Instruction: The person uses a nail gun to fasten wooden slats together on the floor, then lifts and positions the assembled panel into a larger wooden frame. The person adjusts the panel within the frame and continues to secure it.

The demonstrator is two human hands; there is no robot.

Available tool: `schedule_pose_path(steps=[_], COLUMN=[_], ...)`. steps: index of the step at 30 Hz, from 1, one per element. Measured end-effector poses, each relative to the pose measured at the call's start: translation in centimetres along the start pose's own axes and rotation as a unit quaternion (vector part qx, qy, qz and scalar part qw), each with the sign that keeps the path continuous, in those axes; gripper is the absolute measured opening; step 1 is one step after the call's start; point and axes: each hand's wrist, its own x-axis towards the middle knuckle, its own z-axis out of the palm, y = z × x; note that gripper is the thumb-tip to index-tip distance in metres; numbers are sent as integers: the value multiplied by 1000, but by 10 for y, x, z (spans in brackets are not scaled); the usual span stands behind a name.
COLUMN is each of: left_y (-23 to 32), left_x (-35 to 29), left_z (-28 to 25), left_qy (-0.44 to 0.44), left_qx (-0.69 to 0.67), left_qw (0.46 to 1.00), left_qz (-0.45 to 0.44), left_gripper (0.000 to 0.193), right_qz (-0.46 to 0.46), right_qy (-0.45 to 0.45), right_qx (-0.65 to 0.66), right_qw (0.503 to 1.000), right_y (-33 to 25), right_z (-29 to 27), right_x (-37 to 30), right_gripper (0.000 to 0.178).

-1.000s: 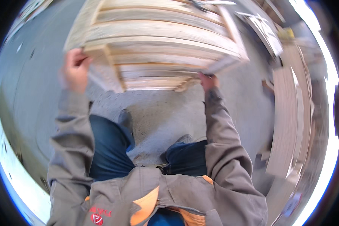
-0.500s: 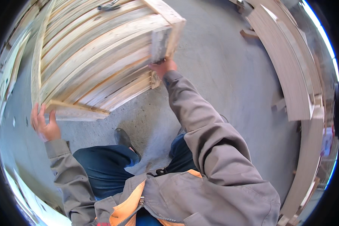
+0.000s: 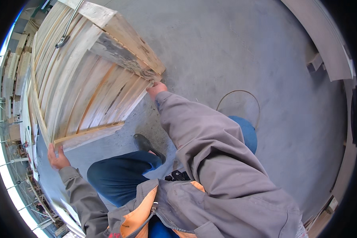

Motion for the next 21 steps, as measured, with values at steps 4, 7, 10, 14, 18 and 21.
schedule_pose_path(steps=[4,7,10,14,18,21], left_y=[-2,1,9,7,17,24], left_x=[-2,2,7,-10,-5,0], left_z=[-2,-3,1,-19,-16,-8], left_qy=[-12,-22,-25,-27,-29,-23], left_qx=[11,5,-10,27,20,-25], left_qw=[1000,999,999,998,998,996], left_qz=[-13,-36,-44,-58,-55,-86], left_gripper=[49,51,52,52,52,53], right_qz=[-33,-43,-51,84,48,-5], right_qy=[-52,-16,-8,-116,-41,-37], right_qx=[80,135,263,467,455,376], right_qw=[995,990,963,873,888,926], right_y=[7,14,17,-34,-24,-5], right_z=[8,29,53,28,44,67], right_x=[0,8,27,-19,9,43], right_gripper=[71,67,62,68,64,63])
